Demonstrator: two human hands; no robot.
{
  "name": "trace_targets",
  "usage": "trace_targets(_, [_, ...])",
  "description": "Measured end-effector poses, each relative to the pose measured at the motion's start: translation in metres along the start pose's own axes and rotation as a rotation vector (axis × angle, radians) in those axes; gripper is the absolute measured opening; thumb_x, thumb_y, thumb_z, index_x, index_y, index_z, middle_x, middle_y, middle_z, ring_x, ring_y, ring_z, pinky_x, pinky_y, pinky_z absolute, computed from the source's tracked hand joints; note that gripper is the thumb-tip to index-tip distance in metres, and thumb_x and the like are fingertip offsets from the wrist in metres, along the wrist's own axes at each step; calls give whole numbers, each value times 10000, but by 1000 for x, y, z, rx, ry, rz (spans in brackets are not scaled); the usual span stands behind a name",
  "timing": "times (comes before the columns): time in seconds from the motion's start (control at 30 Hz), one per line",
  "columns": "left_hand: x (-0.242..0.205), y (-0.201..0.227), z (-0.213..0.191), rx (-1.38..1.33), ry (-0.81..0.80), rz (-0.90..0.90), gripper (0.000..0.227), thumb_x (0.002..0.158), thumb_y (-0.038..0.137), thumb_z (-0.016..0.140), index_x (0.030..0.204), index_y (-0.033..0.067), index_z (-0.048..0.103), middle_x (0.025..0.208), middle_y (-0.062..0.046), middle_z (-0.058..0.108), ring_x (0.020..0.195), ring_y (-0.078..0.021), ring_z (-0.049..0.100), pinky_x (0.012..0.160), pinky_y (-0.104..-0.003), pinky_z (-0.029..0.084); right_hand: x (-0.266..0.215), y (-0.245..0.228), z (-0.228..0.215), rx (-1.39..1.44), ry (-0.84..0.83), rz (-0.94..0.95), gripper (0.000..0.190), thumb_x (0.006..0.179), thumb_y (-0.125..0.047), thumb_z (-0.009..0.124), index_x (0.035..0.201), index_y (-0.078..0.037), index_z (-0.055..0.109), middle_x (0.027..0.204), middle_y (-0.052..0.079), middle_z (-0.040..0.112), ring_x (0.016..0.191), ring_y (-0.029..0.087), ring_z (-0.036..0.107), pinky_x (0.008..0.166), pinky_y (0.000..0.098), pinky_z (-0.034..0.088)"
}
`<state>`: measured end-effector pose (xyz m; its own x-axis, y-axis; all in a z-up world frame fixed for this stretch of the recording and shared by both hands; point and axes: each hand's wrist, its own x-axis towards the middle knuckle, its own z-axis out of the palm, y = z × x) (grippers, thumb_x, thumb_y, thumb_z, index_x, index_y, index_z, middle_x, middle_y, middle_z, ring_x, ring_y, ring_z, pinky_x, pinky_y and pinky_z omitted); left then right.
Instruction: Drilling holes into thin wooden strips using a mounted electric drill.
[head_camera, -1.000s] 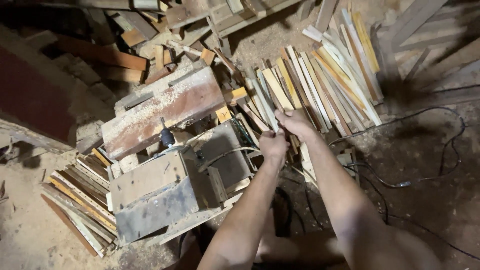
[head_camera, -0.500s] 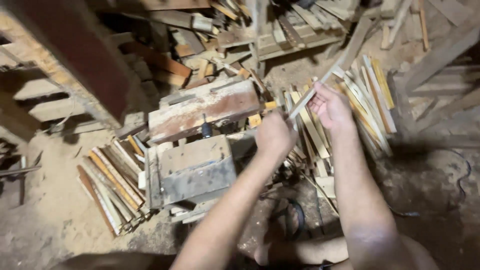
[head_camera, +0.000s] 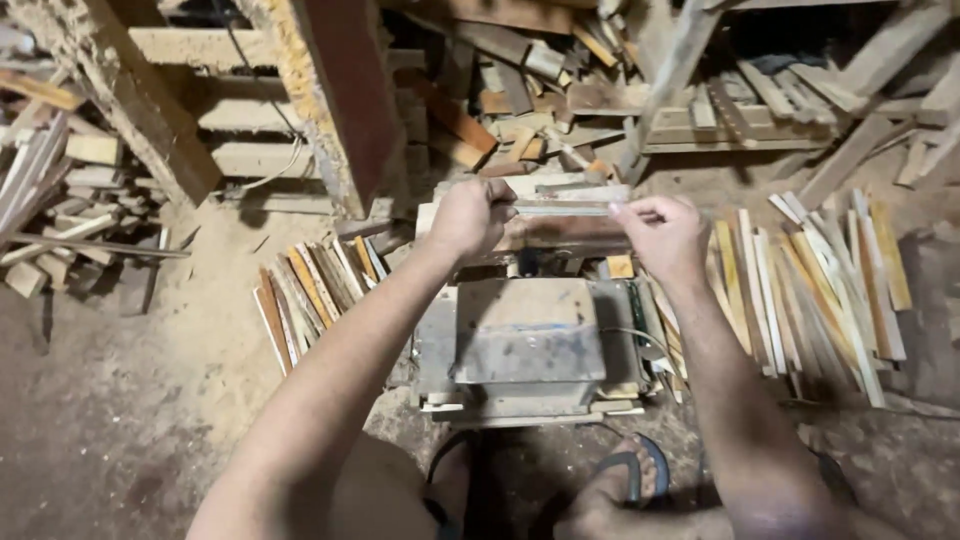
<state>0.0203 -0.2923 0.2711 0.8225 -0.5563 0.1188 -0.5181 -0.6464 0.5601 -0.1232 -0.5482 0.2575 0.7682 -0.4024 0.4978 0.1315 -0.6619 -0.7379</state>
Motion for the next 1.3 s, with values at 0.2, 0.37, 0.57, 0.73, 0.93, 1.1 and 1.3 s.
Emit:
trace_targets(0.2, [-4,-45,10,-163,59,52,156,914,159,699,1057,144,759,1002,-151,780,1051,-394,713,926,-545,581,7,50,74,-171,-194,-247,386,808,-219,895,1169,-304,790,1116,-43,775,1062,235,688,992,388,523])
trace_targets(0.37, [19,-109,73,-249,71,57,131,935,185,696,1055,168,746,981,-108,769,1030,-354,718,900,-495,583,19,86,109,-137,-311,-201,226,877,-173,840,1097,-214,810,1075,41,785,1020,298,692,965,409,525])
trace_targets(0.57, [46,-170,136,-80,92,40,60,928,240,710,966,200,731,939,-40,696,1058,-309,661,934,-448,530,31,94,128,-174,-401,-194,211,881,-132,815,1088,-174,813,1048,68,791,1029,311,696,970,418,526])
trace_targets(0.73, [51,-180,157,-49,24,-11,67,936,249,707,967,196,732,973,-23,661,1117,-280,611,977,-436,470,36,142,149,-185,-460,-139,193,886,-140,810,1073,-190,814,1022,22,793,1051,257,687,1006,373,513])
trace_targets(0.93, [107,-205,179,105,176,46,54,873,185,727,913,175,693,902,-21,648,991,-267,622,854,-410,459,61,130,164,-357,-322,-255,155,915,-236,832,1070,-241,833,908,33,770,990,264,672,1019,377,490])
trace_targets(1.1, [117,-210,191,46,234,95,138,858,217,737,932,133,655,918,-69,615,1005,-318,613,846,-437,482,70,192,184,-289,-349,-202,161,896,-324,830,1055,-310,816,857,-31,735,1030,221,647,1043,356,460])
trace_targets(1.3, [58,-173,186,-84,246,136,65,912,145,680,946,100,648,908,-123,630,953,-360,617,901,-439,451,28,160,151,-421,-275,-297,204,950,-429,788,1082,-275,808,839,-19,714,955,208,676,933,356,517])
